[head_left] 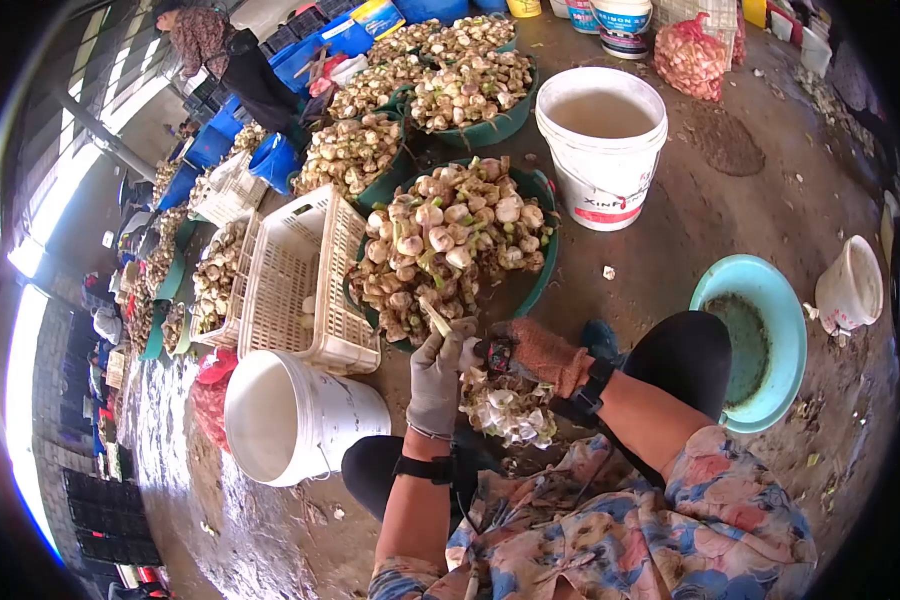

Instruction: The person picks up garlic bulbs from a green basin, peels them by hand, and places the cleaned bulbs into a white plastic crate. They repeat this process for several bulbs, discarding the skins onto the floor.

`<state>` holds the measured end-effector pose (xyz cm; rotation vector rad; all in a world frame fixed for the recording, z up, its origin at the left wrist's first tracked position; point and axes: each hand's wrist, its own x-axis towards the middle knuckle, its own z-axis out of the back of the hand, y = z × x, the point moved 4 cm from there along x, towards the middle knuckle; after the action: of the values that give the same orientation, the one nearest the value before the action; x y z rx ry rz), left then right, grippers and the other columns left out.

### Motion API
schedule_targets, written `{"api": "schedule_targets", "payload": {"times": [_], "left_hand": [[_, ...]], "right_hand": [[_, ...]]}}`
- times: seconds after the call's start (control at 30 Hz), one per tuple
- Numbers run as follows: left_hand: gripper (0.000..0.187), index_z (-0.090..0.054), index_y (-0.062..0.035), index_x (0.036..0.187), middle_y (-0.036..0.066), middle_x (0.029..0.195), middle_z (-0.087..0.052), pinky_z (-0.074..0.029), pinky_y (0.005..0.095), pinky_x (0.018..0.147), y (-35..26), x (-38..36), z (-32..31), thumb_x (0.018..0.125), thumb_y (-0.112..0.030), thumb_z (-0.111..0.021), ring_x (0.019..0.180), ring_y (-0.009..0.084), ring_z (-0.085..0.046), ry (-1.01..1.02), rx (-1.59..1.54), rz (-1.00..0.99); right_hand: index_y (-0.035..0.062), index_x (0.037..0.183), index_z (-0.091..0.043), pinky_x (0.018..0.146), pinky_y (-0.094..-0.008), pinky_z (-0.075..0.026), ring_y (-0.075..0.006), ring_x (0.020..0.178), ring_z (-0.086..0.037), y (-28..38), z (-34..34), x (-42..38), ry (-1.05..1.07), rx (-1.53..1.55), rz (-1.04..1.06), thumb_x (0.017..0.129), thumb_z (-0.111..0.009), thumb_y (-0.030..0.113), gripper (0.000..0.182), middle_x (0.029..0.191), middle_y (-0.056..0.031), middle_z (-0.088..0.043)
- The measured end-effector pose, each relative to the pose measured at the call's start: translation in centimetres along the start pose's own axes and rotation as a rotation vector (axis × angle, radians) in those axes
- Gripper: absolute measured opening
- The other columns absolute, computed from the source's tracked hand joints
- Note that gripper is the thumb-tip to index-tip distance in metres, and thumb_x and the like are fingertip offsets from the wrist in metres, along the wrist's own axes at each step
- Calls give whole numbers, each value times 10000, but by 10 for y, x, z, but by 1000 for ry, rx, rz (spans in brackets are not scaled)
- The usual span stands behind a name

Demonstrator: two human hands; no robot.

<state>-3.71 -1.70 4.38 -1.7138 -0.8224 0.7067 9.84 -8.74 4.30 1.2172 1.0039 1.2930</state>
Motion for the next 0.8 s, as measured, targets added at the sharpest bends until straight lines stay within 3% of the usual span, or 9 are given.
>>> {"api": "schedule_targets", "payload": {"times": [0.13, 0.2, 0.23, 0.37, 0.43, 0.5, 0.57, 0.63, 0.8], "left_hand": [[249, -621, 12, 975, 174, 1112, -625, -503, 305, 806, 5, 2, 6, 928, -223, -554, 927, 205, -614, 74, -138, 95], [237, -613, 6, 941, 199, 1131, -616, -498, 325, 827, 3, 1, 1, 923, -223, -555, 950, 229, -614, 171, -316, 132], [228, -604, -1, 906, 224, 1150, -607, -494, 345, 847, -3, -2, -7, 917, -223, -556, 972, 254, -614, 258, -503, 169], [216, -607, 7, 989, 212, 1128, -622, -492, 333, 861, -13, -11, -17, 921, -189, -550, 997, 249, -614, 103, -345, 171], [235, -603, 23, 1052, 167, 1059, -655, -494, 315, 843, -19, -10, -4, 927, -161, -529, 952, 225, -633, 86, -149, 207], [252, -607, 46, 1058, 125, 1004, -670, -504, 302, 785, -17, -7, 6, 934, -149, -506, 897, 201, -646, 212, 285, 124], [227, -630, 10, 1019, 123, 972, -681, -510, 344, 736, -29, -6, 3, 912, -163, -530, 849, 245, -658, 227, 543, 36], [193, -651, -50, 975, 134, 934, -679, -508, 390, 723, -33, -2, 4, 875, -186, -556, 846, 300, -645, 251, 1252, -115], [194, -640, -34, 982, 171, 861, -656, -498, 363, 678, -42, -7, -2, 842, -143, -562, 794, 326, -644, 242, 1575, -513]], "right_hand": [[21, 993, -644, 756, -342, -479, -200, 862, -608, -49, -3, 0, 15, 329, -157, 834, -622, 133, 196, 985, -131, -659], [32, 977, -652, 738, -385, -487, -279, 893, -621, -68, -14, -4, 117, -273, -130, 791, -624, 130, 213, 983, -178, -651], [32, 977, -652, 738, -385, -487, -279, 893, -621, -77, -26, -10, 121, -273, -129, 791, -624, 130, 213, 983, -178, -651], [11, 903, -614, 671, -416, -481, -338, 763, -630, -81, -57, -30, 388, -982, 60, 727, -546, -9, 190, 825, -190, -636], [3, 913, -609, 682, -409, -488, -326, 768, -631, -84, -28, -17, 87, -633, 17, 729, -572, -6, 188, 778, -183, -626], [25, 1026, -602, 695, -405, -495, -325, 817, -628, -18, -3, -6, 89, -444, -50, 715, -592, -20, 315, 875, -177, -626], [53, 1192, -534, 691, -400, -509, -326, 919, -613, 32, 13, -9, -289, -381, 348, 762, -629, 73, 440, 1077, -162, -607], [51, 1160, -551, 689, -403, -507, -314, 904, -614, 39, 7, -2, -165, -667, 350, 752, -625, 57, 415, 1073, -159, -600], [36, 1084, -584, 683, -395, -505, -259, 834, -620, 17, -10, 1, -90, -1055, 354, 721, -613, 33, 365, 981, -156, -599]]}}
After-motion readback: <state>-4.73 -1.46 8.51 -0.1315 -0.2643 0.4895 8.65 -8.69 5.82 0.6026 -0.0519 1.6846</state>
